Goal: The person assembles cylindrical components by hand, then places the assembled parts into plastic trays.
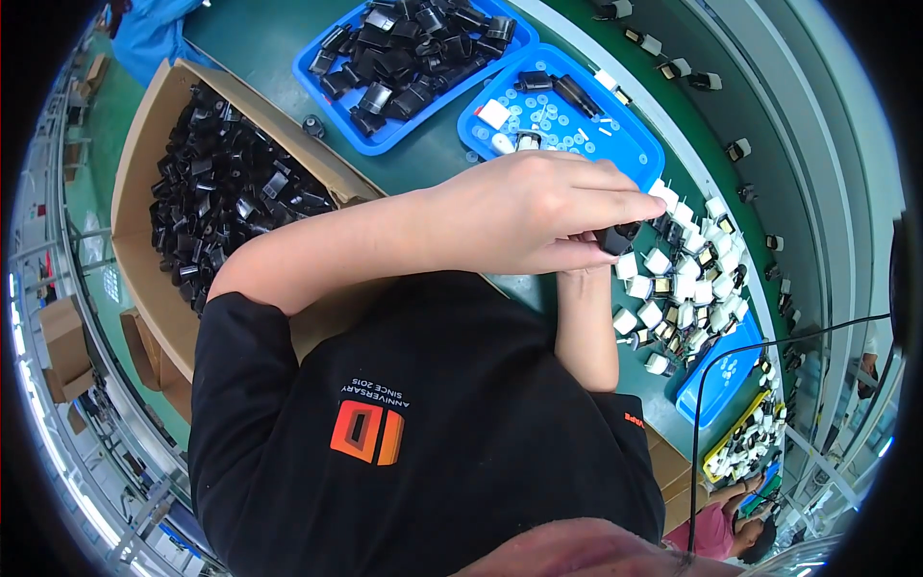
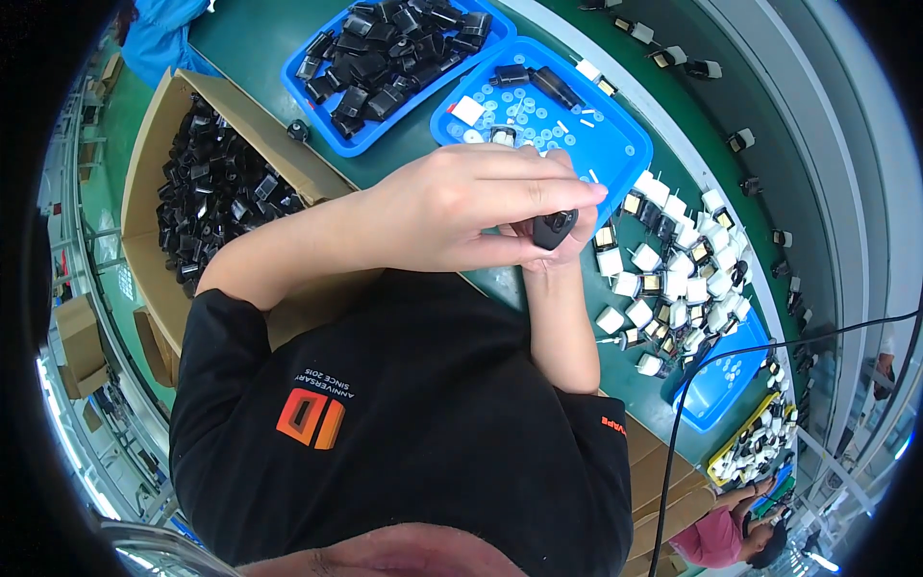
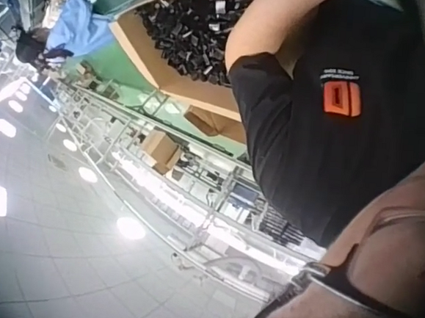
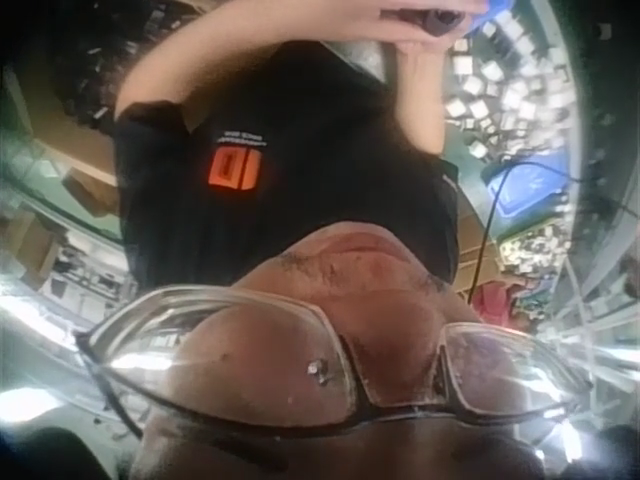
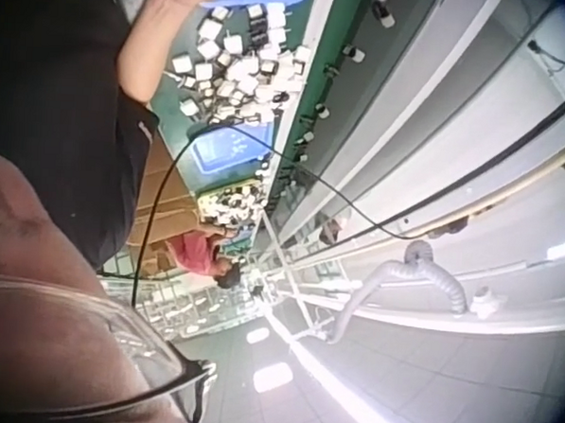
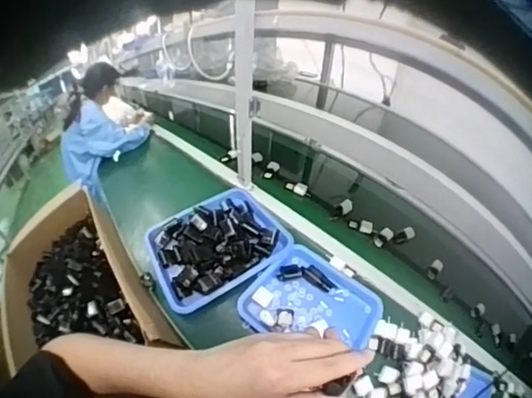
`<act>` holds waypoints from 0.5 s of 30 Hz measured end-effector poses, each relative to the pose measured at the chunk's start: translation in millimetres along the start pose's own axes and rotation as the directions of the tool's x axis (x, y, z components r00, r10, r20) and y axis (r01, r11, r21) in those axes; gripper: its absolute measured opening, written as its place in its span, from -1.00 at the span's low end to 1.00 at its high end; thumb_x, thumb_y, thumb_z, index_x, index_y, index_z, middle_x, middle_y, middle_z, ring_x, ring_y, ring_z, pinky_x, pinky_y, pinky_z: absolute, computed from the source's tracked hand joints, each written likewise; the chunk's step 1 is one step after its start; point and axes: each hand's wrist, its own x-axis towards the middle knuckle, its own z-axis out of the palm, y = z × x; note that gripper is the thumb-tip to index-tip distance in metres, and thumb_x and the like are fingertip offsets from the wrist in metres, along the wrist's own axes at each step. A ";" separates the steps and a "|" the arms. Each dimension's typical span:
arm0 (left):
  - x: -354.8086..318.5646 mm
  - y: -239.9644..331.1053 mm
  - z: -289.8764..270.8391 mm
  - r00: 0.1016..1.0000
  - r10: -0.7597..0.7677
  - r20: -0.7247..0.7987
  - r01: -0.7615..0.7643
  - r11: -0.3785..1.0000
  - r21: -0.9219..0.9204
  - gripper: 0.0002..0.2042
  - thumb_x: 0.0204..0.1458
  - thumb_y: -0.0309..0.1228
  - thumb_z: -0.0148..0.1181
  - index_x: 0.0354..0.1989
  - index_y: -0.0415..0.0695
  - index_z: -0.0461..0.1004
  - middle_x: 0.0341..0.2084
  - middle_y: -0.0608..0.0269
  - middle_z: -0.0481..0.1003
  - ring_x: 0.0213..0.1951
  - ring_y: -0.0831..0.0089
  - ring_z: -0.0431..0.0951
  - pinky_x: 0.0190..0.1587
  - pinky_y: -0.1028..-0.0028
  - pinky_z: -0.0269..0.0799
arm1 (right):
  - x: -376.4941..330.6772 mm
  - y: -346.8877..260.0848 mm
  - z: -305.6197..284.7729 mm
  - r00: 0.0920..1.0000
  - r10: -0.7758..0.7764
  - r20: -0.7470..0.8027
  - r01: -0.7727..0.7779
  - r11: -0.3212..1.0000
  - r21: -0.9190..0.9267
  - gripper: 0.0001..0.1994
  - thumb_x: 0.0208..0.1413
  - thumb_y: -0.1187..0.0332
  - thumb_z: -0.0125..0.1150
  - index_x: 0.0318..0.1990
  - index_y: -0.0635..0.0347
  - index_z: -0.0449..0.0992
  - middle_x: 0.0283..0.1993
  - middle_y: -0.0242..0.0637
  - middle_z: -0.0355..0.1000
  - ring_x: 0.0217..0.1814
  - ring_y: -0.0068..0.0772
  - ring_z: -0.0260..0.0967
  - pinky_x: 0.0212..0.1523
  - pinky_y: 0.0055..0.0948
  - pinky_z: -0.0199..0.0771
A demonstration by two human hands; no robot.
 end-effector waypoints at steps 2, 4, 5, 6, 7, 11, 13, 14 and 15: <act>-0.7 -1.8 -0.2 1.000 0.020 -0.010 -0.020 1.000 0.003 -0.47 -0.11 -0.42 0.39 0.12 -0.15 0.46 -0.10 0.15 0.55 -0.17 0.19 0.61 -0.14 0.34 0.57 | 2.2 2.5 -0.9 0.998 -0.069 -0.011 0.069 0.997 -0.038 -0.56 -0.02 -0.01 0.40 -0.13 0.02 0.40 -0.18 -0.32 0.34 -0.27 -0.50 0.40 -0.39 -0.53 0.50; -1.3 -2.0 -1.7 1.000 0.026 0.017 -0.026 1.000 -0.009 -0.47 -0.12 -0.43 0.39 0.12 -0.14 0.46 -0.10 0.14 0.55 -0.18 0.19 0.61 -0.13 0.33 0.56 | 3.5 4.3 -0.4 0.990 -0.140 -0.020 0.138 0.987 -0.079 -0.53 -0.03 -0.02 0.39 -0.11 0.04 0.38 -0.17 -0.30 0.34 -0.26 -0.50 0.40 -0.38 -0.51 0.50; -0.8 -0.5 -4.1 1.000 0.027 0.016 -0.027 1.000 -0.011 -0.47 -0.12 -0.43 0.39 0.12 -0.14 0.46 -0.10 0.14 0.55 -0.18 0.19 0.61 -0.13 0.33 0.56 | 3.6 4.3 0.4 0.984 -0.176 -0.023 0.173 0.980 -0.101 -0.51 -0.04 -0.03 0.38 -0.10 0.05 0.37 -0.16 -0.29 0.34 -0.26 -0.50 0.40 -0.38 -0.50 0.50; 0.1 1.9 -7.1 0.996 -0.038 0.080 0.041 0.999 -0.036 -0.44 -0.16 -0.45 0.41 0.12 -0.14 0.47 -0.08 0.15 0.56 -0.20 0.22 0.60 -0.14 0.35 0.56 | 3.0 1.7 1.1 0.984 -0.178 -0.023 0.175 0.979 -0.102 -0.51 -0.04 -0.03 0.38 -0.10 0.05 0.37 -0.16 -0.29 0.34 -0.26 -0.50 0.40 -0.38 -0.50 0.50; 0.6 3.4 -8.7 0.984 -0.100 0.146 0.109 0.992 -0.057 -0.41 -0.20 -0.47 0.44 0.13 -0.15 0.48 -0.06 0.16 0.56 -0.21 0.25 0.60 -0.15 0.37 0.55 | 2.4 -2.9 2.6 0.987 -0.158 0.034 0.162 0.970 -0.180 -0.44 -0.08 -0.06 0.36 -0.04 0.09 0.35 -0.10 -0.24 0.33 -0.18 -0.45 0.40 -0.28 -0.45 0.50; -6.1 -16.1 -4.9 0.998 -0.012 0.058 0.015 0.998 -0.054 -0.42 -0.19 -0.48 0.44 0.13 -0.15 0.48 -0.03 0.17 0.56 -0.19 0.26 0.59 -0.15 0.38 0.54 | 11.4 -2.0 54.5 0.891 -0.349 -0.291 0.114 0.792 -0.600 -0.22 -0.19 -0.12 0.30 0.14 0.21 0.27 0.10 -0.09 0.26 0.11 -0.26 0.31 0.10 -0.31 0.39; -7.3 -18.1 -5.9 0.999 0.029 -0.014 -0.028 0.998 0.049 -0.44 -0.17 -0.50 0.42 0.13 -0.15 0.49 -0.01 0.17 0.55 -0.22 0.27 0.58 -0.17 0.38 0.52 | -12.2 -24.9 6.4 0.883 -0.469 -0.021 0.219 0.451 -0.865 -0.15 -0.20 -0.08 0.36 0.18 0.30 0.25 0.20 -0.16 0.24 0.26 -0.27 0.23 0.30 -0.29 0.15; -6.1 -15.4 -8.7 0.999 0.028 0.038 -0.030 0.998 0.058 -0.44 -0.16 -0.51 0.41 0.13 -0.16 0.48 -0.01 0.19 0.55 -0.16 0.22 0.55 -0.06 0.33 0.45 | -14.7 -25.9 19.5 0.914 -0.402 -0.060 0.144 0.458 -0.877 -0.19 -0.21 0.05 0.42 0.18 0.31 0.26 0.17 -0.20 0.27 0.24 -0.31 0.25 0.28 -0.32 0.16; -7.2 -15.8 -10.1 0.999 0.030 0.045 -0.033 0.998 0.062 -0.44 -0.16 -0.51 0.41 0.13 -0.16 0.48 -0.01 0.19 0.55 -0.16 0.22 0.55 -0.06 0.33 0.45 | -16.3 -24.9 41.8 0.942 -0.321 -0.100 0.065 0.465 -0.883 -0.22 -0.22 0.17 0.48 0.17 0.31 0.28 0.14 -0.23 0.31 0.22 -0.35 0.27 0.27 -0.35 0.17</act>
